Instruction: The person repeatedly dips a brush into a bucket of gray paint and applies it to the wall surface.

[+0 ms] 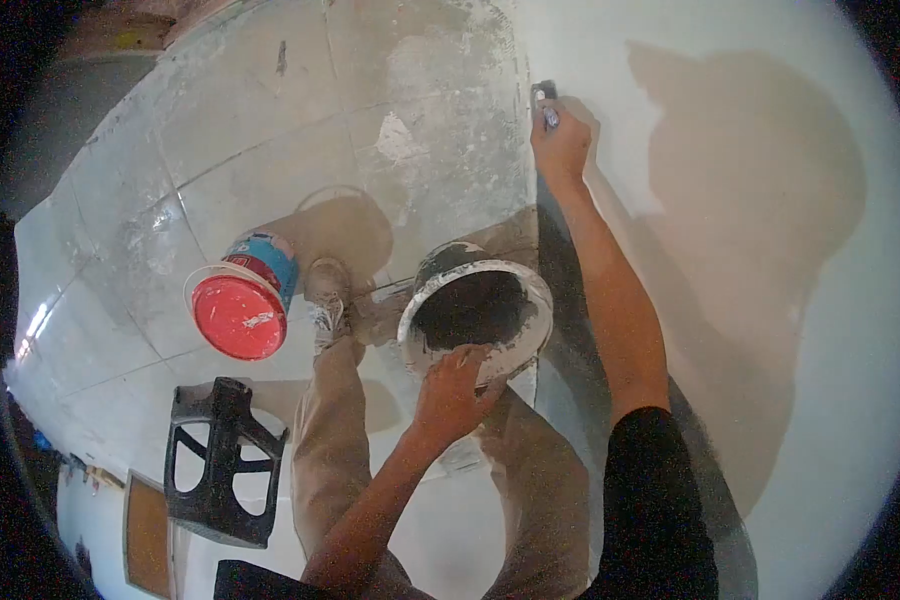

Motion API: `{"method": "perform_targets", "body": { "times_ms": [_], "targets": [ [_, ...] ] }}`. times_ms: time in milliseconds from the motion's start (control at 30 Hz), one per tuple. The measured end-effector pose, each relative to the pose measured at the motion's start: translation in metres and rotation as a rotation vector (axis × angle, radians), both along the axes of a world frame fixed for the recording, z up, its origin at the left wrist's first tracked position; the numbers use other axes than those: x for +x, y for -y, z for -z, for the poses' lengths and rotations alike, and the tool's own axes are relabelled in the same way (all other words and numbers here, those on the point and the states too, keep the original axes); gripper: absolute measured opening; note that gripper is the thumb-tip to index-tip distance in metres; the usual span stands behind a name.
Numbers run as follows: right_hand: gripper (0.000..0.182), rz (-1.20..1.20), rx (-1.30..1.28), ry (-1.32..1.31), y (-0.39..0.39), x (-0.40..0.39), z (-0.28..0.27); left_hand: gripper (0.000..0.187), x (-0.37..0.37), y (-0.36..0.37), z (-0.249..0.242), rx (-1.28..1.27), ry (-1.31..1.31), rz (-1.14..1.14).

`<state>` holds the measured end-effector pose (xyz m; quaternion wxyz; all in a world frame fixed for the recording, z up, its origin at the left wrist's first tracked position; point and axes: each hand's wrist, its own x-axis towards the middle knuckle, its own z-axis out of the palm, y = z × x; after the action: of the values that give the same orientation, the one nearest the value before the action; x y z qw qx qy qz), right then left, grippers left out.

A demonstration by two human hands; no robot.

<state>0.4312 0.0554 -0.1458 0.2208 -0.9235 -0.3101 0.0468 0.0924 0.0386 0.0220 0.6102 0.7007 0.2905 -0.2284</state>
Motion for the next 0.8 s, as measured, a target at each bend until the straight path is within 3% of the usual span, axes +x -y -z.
{"method": "perform_targets", "body": {
  "times_ms": [233, 300, 467, 667, 800],
  "targets": [
    [0.023, -0.03, -0.197, 0.04, -0.008, 0.013, 0.033, 0.053, 0.002, 0.001, -0.004, 0.004, 0.004, 0.024],
    [0.024, -0.099, -0.175, 0.171, -0.002, 0.011, 0.025, 0.053, 0.003, 0.001, -0.006, -0.006, 0.029, 0.016],
    [0.022, -0.007, -0.035, 0.124, -0.007, -0.008, -0.024, 0.053, 0.007, -0.001, -0.005, 0.005, 0.029, -0.016],
    [0.023, 0.005, -0.151, 0.029, -0.018, -0.001, 0.027, 0.054, 0.006, -0.004, -0.003, 0.002, 0.001, 0.03],
    [0.023, -0.015, -0.29, 0.111, -0.014, 0.008, 0.028, 0.054, 0.007, -0.007, -0.005, 0.005, 0.018, 0.025]
  ]
}}
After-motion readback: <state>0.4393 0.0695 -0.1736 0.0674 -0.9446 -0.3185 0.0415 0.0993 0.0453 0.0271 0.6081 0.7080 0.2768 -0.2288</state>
